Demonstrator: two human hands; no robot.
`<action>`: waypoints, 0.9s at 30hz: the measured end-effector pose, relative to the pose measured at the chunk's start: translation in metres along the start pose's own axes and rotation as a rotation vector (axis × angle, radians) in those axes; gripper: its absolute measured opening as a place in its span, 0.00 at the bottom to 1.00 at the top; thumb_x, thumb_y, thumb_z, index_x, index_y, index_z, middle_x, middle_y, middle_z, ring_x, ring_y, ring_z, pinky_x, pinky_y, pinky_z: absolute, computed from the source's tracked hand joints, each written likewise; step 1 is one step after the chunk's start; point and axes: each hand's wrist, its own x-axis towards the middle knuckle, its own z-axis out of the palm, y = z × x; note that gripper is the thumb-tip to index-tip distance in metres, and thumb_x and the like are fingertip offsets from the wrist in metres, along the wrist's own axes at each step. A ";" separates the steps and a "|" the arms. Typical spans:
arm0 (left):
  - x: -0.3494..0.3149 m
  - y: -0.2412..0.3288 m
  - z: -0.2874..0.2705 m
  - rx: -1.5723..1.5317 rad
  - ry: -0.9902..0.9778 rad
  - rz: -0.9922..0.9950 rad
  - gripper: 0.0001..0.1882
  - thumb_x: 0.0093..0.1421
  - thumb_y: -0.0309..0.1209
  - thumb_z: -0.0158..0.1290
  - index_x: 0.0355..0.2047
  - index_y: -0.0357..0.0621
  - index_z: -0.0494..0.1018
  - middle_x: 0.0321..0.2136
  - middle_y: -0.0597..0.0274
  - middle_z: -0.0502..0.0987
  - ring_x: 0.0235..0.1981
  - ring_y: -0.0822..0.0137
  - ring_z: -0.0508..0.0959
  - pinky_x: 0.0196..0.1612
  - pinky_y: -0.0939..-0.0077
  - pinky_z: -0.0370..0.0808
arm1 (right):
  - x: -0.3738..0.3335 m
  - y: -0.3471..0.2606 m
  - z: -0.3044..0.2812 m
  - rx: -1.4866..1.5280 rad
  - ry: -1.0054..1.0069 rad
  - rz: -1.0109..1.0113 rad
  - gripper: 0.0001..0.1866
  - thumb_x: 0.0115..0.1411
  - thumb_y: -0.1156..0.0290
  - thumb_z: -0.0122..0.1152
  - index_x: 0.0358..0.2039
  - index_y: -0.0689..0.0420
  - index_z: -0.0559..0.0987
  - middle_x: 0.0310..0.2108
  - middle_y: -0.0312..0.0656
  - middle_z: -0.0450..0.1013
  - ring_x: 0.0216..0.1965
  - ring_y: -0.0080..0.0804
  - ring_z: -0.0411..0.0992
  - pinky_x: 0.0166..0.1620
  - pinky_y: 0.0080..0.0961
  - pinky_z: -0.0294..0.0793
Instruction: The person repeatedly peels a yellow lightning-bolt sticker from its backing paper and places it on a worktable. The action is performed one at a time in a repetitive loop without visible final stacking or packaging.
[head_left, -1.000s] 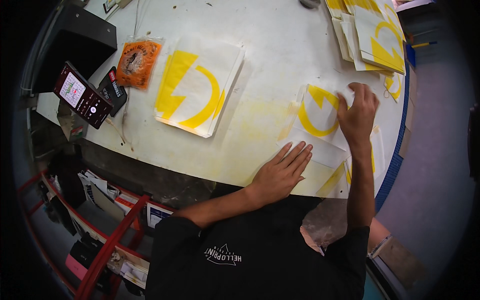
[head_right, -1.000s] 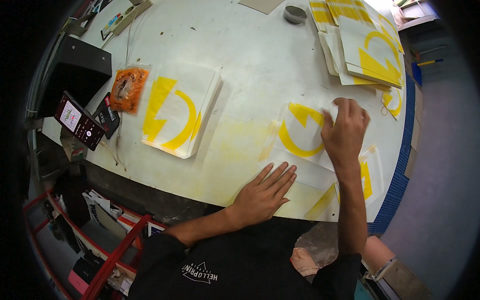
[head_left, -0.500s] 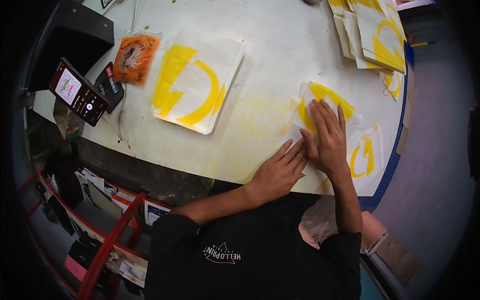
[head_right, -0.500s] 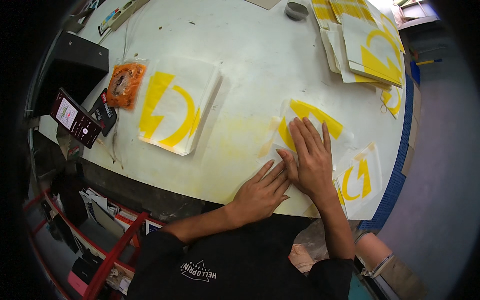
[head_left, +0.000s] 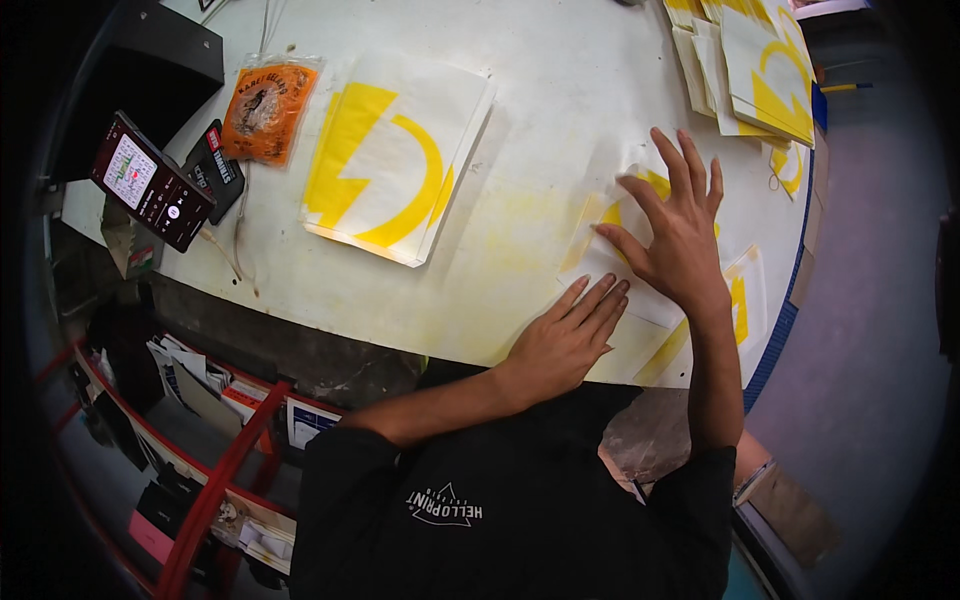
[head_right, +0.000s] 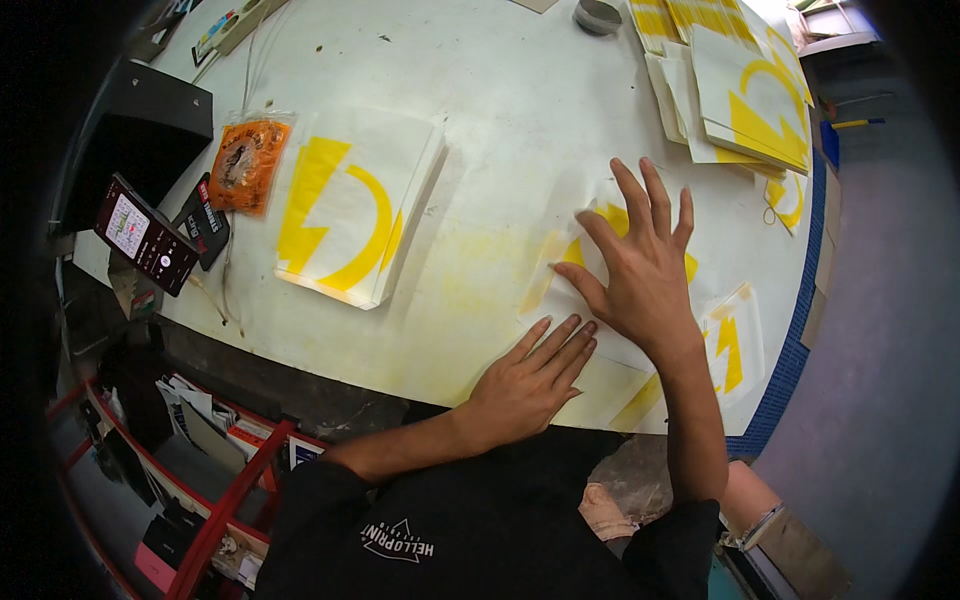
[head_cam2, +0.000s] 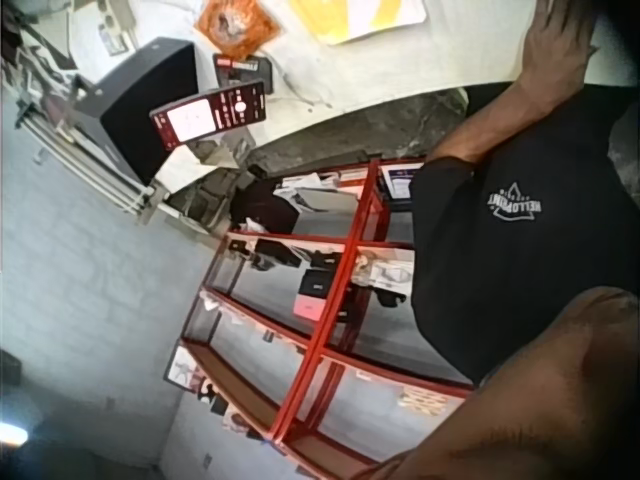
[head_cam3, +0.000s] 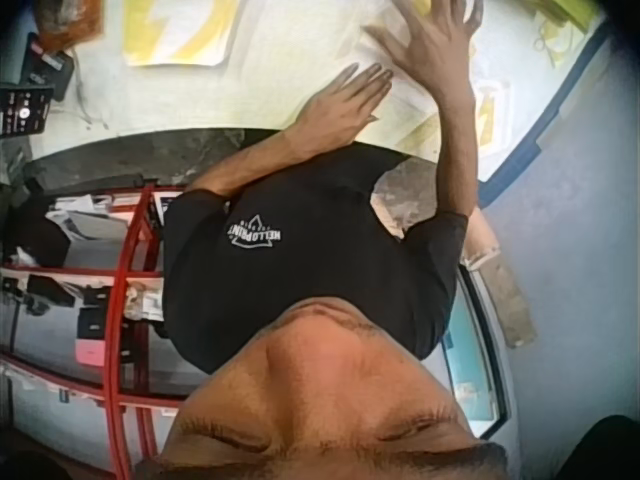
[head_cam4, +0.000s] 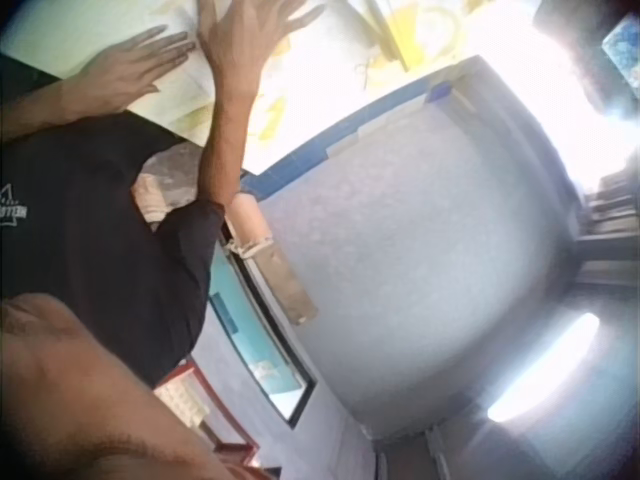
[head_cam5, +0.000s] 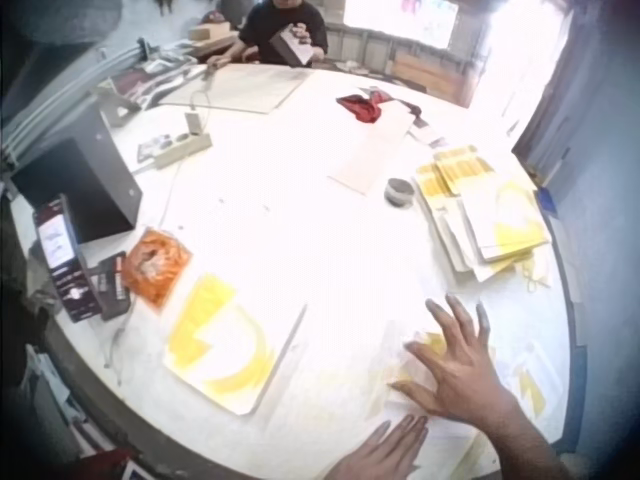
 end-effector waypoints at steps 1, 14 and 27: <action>0.001 0.000 -0.001 -0.003 -0.009 -0.003 0.33 0.69 0.42 0.56 0.68 0.33 0.70 0.71 0.47 0.68 0.76 0.52 0.63 0.78 0.50 0.55 | 0.004 0.005 -0.004 0.001 -0.063 -0.027 0.23 0.56 0.51 0.78 0.44 0.53 0.86 0.72 0.52 0.63 0.77 0.53 0.52 0.76 0.64 0.41; 0.001 0.000 0.000 -0.010 -0.023 -0.007 0.34 0.69 0.42 0.56 0.68 0.33 0.69 0.73 0.48 0.65 0.77 0.52 0.60 0.78 0.51 0.54 | 0.033 0.012 -0.002 -0.207 -0.157 -0.045 0.45 0.53 0.24 0.67 0.39 0.62 0.89 0.66 0.57 0.70 0.73 0.52 0.61 0.77 0.66 0.34; -0.001 0.002 0.007 -0.001 -0.010 -0.001 0.28 0.71 0.38 0.51 0.65 0.31 0.73 0.70 0.43 0.69 0.76 0.49 0.62 0.80 0.50 0.51 | -0.058 -0.006 0.025 0.136 0.292 -0.069 0.34 0.66 0.51 0.68 0.61 0.67 0.78 0.60 0.56 0.75 0.62 0.53 0.74 0.72 0.55 0.62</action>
